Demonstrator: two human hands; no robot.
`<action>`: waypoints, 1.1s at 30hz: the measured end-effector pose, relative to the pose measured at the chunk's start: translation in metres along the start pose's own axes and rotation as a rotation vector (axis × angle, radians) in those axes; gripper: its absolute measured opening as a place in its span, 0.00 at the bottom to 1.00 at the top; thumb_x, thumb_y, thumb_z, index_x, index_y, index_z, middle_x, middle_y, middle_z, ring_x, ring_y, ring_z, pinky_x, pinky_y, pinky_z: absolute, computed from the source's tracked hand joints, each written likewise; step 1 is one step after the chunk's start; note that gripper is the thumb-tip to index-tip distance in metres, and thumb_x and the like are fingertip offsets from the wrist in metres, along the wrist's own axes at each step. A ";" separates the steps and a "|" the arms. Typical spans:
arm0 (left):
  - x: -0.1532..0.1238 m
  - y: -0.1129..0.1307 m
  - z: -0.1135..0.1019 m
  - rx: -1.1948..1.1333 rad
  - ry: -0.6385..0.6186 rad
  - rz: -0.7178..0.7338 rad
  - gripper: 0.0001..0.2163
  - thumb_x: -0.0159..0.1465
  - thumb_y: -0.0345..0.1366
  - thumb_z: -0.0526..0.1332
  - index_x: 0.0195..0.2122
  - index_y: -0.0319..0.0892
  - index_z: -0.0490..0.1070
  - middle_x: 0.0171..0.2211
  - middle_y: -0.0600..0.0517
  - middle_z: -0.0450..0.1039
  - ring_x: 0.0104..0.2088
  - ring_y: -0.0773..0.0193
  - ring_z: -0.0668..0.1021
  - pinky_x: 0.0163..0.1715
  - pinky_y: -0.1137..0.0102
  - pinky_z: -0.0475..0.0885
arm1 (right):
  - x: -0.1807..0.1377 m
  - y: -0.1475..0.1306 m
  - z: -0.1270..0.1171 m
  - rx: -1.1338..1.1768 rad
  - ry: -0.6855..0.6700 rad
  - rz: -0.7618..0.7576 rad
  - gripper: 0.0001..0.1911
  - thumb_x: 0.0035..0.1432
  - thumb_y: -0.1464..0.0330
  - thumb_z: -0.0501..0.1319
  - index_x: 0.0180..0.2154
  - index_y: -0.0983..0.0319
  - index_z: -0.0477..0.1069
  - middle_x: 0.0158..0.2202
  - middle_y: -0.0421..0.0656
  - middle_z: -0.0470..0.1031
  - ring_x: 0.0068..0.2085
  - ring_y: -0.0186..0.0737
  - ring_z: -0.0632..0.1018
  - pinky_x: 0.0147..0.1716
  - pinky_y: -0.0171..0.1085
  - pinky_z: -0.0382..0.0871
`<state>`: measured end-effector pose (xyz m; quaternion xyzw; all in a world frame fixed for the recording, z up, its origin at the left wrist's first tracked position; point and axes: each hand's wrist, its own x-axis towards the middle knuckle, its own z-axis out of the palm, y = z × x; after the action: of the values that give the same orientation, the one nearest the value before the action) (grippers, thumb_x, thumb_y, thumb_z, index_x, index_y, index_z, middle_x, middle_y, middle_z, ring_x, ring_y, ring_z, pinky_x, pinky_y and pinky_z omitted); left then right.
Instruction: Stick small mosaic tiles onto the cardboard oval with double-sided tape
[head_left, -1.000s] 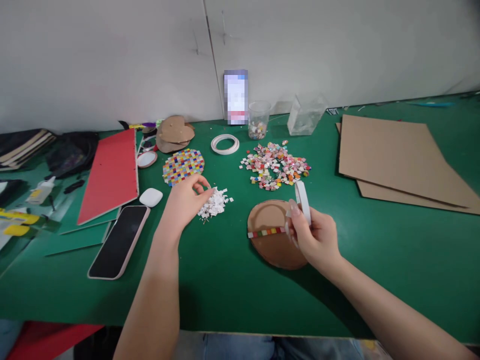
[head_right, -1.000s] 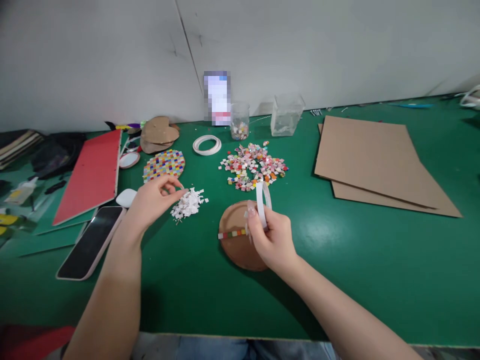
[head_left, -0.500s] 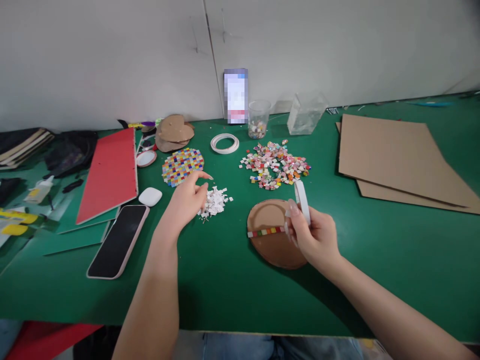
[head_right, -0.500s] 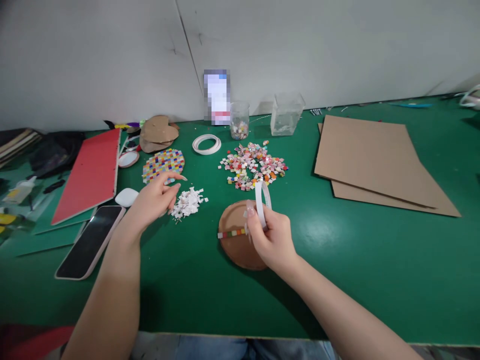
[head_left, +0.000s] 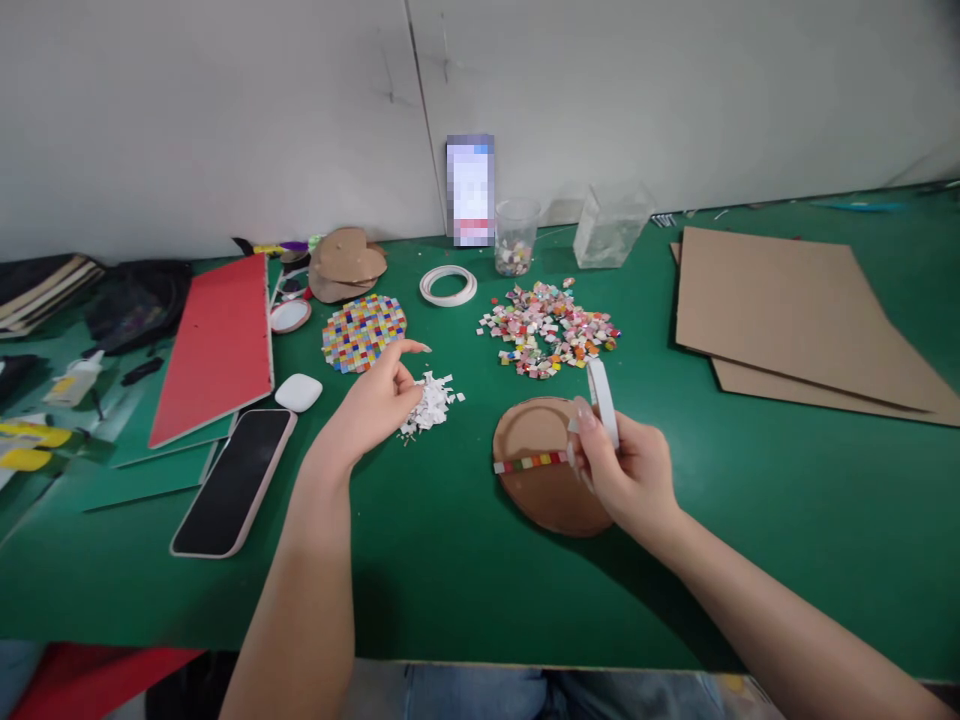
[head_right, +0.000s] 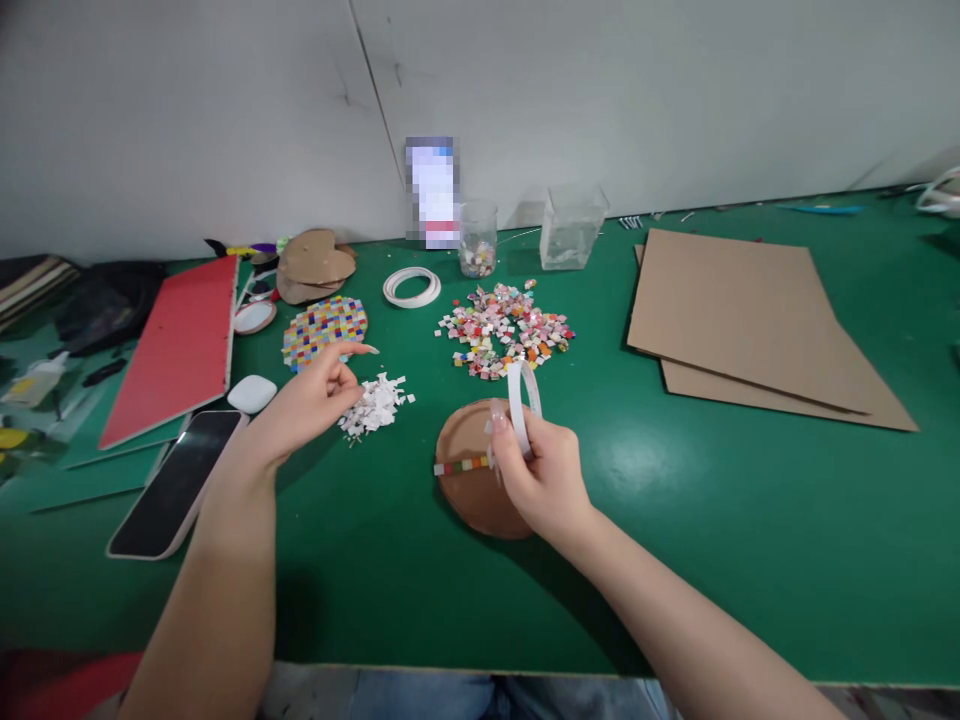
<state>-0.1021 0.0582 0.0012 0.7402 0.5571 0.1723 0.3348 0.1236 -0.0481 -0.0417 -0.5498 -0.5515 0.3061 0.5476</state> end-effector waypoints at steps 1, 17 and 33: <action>0.000 0.000 0.000 -0.005 0.002 -0.002 0.19 0.58 0.31 0.54 0.51 0.48 0.59 0.23 0.59 0.61 0.23 0.68 0.68 0.25 0.73 0.61 | 0.000 0.000 0.000 0.000 -0.001 -0.002 0.21 0.63 0.66 0.52 0.18 0.61 0.59 0.12 0.34 0.60 0.14 0.27 0.63 0.15 0.29 0.56; -0.002 0.005 0.001 -0.108 -0.015 -0.091 0.13 0.63 0.37 0.50 0.48 0.47 0.63 0.19 0.59 0.56 0.19 0.69 0.61 0.20 0.74 0.55 | -0.001 -0.002 -0.001 -0.032 -0.013 -0.008 0.20 0.63 0.64 0.52 0.19 0.61 0.60 0.13 0.35 0.61 0.14 0.28 0.63 0.15 0.30 0.57; -0.001 0.011 -0.003 -0.352 -0.039 -0.098 0.13 0.62 0.34 0.50 0.47 0.43 0.65 0.27 0.53 0.67 0.19 0.72 0.60 0.19 0.75 0.57 | 0.000 -0.002 -0.001 -0.048 -0.004 -0.006 0.21 0.63 0.63 0.52 0.18 0.61 0.59 0.13 0.35 0.61 0.14 0.28 0.63 0.14 0.30 0.57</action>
<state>-0.0963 0.0560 0.0111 0.6453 0.5471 0.2363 0.4779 0.1238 -0.0490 -0.0396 -0.5602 -0.5616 0.2923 0.5341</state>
